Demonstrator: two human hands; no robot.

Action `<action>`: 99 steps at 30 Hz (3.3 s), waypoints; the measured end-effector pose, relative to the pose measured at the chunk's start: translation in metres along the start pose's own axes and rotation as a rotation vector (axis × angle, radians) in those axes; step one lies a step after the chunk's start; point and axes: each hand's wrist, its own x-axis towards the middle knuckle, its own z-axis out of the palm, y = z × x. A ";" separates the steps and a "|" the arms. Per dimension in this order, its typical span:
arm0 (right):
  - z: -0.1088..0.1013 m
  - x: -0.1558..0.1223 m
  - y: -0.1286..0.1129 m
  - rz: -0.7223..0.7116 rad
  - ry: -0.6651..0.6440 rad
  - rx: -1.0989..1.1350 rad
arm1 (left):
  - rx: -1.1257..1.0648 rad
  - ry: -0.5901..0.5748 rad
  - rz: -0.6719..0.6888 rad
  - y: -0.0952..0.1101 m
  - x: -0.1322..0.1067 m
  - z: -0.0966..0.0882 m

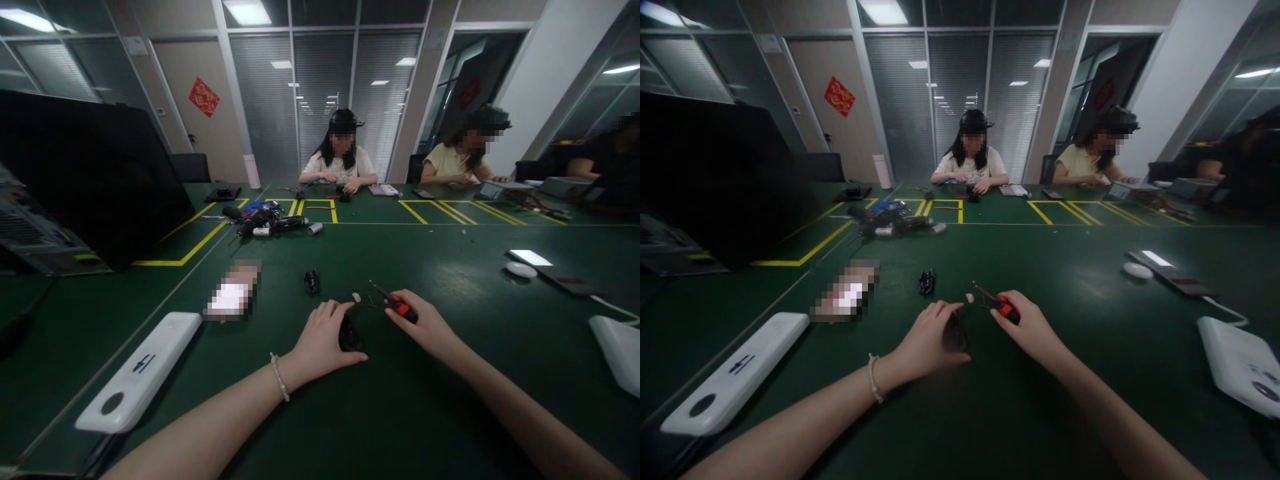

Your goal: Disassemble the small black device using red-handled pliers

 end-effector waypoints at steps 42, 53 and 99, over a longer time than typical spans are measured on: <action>0.016 -0.009 -0.005 -0.400 -0.089 -0.888 | -0.258 -0.084 0.080 -0.009 0.004 -0.007; 0.015 -0.009 -0.004 -0.395 -0.074 -0.972 | -0.268 -0.104 0.074 -0.009 0.003 -0.008; 0.016 -0.008 -0.008 -0.366 -0.098 -1.011 | -0.258 -0.134 0.038 -0.008 0.005 -0.017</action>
